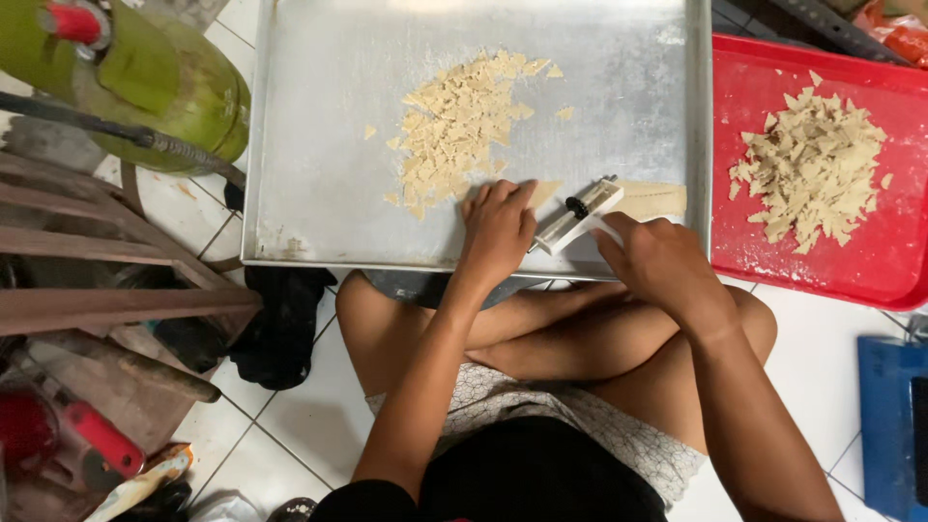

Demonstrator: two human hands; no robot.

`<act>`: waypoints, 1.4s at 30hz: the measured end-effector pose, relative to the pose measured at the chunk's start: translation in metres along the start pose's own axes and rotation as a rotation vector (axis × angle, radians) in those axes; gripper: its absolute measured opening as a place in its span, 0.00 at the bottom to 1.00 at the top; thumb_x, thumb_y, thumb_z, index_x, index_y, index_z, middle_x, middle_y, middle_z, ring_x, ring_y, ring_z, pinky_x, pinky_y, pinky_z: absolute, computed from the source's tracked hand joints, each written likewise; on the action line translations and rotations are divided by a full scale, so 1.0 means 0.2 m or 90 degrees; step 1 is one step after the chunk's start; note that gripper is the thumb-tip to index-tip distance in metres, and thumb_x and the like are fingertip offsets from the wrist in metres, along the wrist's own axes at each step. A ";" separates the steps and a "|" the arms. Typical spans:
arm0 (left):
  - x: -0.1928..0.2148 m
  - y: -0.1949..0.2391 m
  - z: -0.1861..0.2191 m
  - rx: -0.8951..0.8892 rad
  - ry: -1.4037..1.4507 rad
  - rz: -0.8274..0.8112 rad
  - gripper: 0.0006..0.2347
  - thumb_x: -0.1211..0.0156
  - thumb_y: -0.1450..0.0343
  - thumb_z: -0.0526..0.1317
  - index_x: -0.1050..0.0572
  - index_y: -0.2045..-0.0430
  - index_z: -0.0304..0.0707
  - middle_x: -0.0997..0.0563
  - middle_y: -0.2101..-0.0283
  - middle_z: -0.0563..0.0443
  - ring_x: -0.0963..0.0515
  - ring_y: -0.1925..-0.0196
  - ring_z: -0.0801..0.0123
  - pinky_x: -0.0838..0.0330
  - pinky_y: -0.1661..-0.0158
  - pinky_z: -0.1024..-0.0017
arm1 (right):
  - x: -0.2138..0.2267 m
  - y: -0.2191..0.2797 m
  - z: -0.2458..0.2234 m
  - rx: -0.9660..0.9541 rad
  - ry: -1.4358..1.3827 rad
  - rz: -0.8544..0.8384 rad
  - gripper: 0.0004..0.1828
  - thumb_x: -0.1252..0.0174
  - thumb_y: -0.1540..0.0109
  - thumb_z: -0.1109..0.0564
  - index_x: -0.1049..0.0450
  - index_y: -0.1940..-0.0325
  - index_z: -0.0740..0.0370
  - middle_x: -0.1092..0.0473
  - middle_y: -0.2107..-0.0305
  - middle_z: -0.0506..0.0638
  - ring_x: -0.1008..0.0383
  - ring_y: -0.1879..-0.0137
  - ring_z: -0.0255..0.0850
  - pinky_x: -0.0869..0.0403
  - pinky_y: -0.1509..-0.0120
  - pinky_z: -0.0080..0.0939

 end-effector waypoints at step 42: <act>0.03 0.01 0.07 0.005 -0.059 -0.016 0.18 0.36 0.31 0.43 0.26 0.47 0.42 0.26 0.46 0.44 0.29 0.43 0.51 0.33 0.47 0.51 | -0.11 -0.35 -0.02 0.094 -0.321 0.163 0.19 0.31 0.41 0.55 0.27 0.48 0.59 0.23 0.54 0.62 0.26 0.42 0.64 0.29 0.39 0.62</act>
Point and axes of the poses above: each hand's wrist, its own y-axis away from the middle knuckle, its own x-axis out of the back of the hand, z = x × y, the point moved 3 cm from there along -y, towards the middle knuckle
